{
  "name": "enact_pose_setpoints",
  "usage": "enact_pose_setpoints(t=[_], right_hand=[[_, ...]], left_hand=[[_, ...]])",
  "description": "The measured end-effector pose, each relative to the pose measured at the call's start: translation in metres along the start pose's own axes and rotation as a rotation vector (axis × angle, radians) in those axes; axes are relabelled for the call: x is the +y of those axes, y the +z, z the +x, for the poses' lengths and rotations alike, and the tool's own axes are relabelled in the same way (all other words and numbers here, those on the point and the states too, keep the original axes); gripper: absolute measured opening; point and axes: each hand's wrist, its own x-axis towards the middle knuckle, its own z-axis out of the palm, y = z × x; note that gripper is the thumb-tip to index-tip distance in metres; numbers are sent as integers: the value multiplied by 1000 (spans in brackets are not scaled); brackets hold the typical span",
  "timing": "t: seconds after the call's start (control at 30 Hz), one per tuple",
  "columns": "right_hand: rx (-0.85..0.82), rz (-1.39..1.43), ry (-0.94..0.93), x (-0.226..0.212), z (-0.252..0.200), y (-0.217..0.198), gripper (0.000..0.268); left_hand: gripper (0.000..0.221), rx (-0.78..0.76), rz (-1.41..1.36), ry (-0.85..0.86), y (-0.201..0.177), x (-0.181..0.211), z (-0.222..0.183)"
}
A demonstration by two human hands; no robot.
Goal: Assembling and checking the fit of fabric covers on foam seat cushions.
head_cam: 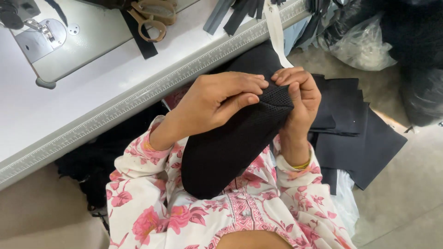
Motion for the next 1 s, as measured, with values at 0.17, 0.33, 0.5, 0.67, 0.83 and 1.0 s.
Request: enact_pose_setpoints(t=[0.17, 0.33, 0.5, 0.67, 0.83, 1.0], right_hand=[[195, 214, -156, 39, -7, 20, 30], [294, -90, -303, 46, -17, 53, 34], [333, -249, -331, 62, -51, 56, 48], [203, -516, -283, 47, -54, 47, 24], [121, -478, -178, 50, -47, 41, 13], [98, -385, -149, 41, -40, 44, 16]], left_hand=[[37, -151, 31, 37, -12, 6, 8], [47, -231, 310, 61, -21, 6, 5], [39, -256, 385, 79, -30, 1, 3], [41, -278, 417, 116, -33, 8, 5], [33, -341, 474, 180, -45, 15, 13], [30, -480, 343, 157, -50, 25, 27]])
